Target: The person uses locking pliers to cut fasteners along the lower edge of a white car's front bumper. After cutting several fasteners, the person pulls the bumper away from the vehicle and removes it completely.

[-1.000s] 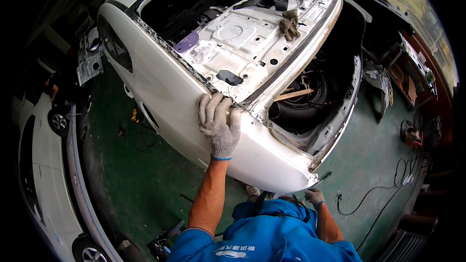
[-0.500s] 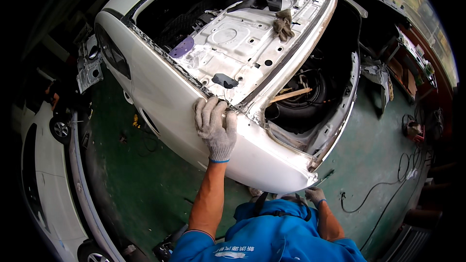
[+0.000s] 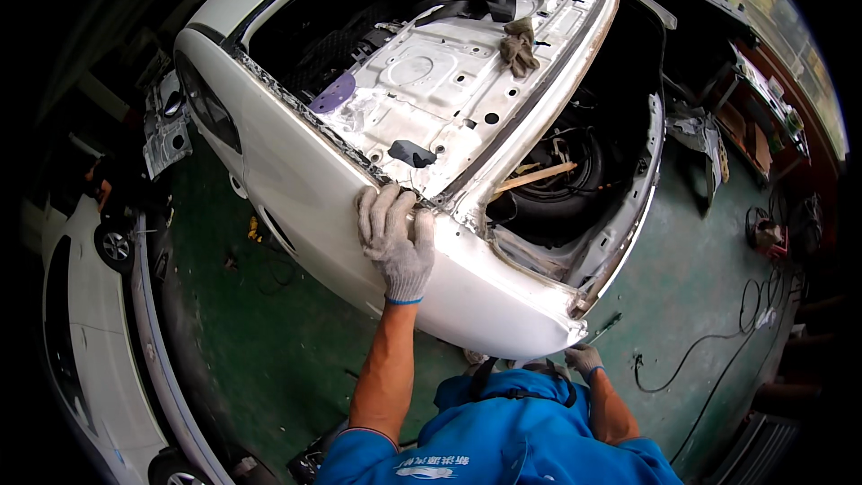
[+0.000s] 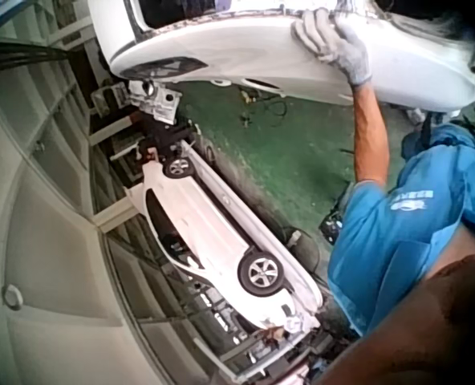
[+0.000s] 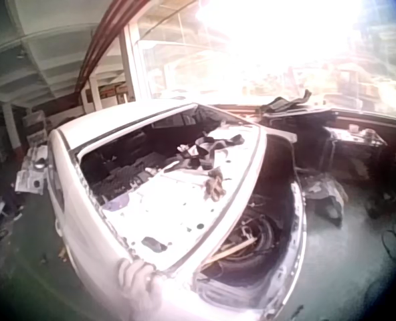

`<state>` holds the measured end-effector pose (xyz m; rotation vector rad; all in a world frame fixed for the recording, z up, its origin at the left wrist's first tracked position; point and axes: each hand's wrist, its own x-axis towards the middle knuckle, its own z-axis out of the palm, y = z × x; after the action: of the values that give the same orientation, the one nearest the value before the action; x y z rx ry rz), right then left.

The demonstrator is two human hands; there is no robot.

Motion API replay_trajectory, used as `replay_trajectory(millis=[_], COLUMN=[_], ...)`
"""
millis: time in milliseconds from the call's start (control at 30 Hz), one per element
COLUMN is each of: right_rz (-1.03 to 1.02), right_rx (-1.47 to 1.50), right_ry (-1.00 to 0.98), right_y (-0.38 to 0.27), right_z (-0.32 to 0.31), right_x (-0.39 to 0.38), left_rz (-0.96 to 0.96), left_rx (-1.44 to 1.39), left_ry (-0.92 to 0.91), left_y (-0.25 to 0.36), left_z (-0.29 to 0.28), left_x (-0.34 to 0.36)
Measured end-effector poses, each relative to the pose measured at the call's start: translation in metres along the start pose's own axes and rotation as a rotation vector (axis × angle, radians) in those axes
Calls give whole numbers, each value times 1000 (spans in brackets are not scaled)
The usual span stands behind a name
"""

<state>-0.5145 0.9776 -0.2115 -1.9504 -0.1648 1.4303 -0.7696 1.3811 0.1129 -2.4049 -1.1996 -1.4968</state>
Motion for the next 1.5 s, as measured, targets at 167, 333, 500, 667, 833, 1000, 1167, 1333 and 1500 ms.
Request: replay_trajectory(millis=[167, 333, 500, 667, 833, 1000, 1167, 1333, 1500], right_rz=[-5, -11, -17, -20, -12, -8, -28, -37, -37], right_rx=[-6, -9, -39, -42, -46, -44, -46, -125, -122], right_ry=[-2, 8, -3, 10, 4, -10, 22, 38, 57], right_y=[-1, -4, 0, -2, -2, -3, 4, 17, 20], right_z=[1, 4, 2, 7, 6, 8, 7, 6, 3], right_x=[2, 2, 6, 5, 4, 5, 8, 20, 23], left_rz=[3, 1, -12, -9, -14, -19, -31, -3, -4], left_rx=[2, 2, 1, 5, 6, 9, 2, 26, 48], left_ry=[-2, 1, -5, -5, -12, -7, -18, -27, -30], left_y=[-1, 0, 2, 2, 4, 4, 4, 2, -2], left_z=[0, 0, 2, -1, 1, -1, 2, -1, 0], left_x=[0, 0, 0, 1, 1, 1, -3, -1, -2])
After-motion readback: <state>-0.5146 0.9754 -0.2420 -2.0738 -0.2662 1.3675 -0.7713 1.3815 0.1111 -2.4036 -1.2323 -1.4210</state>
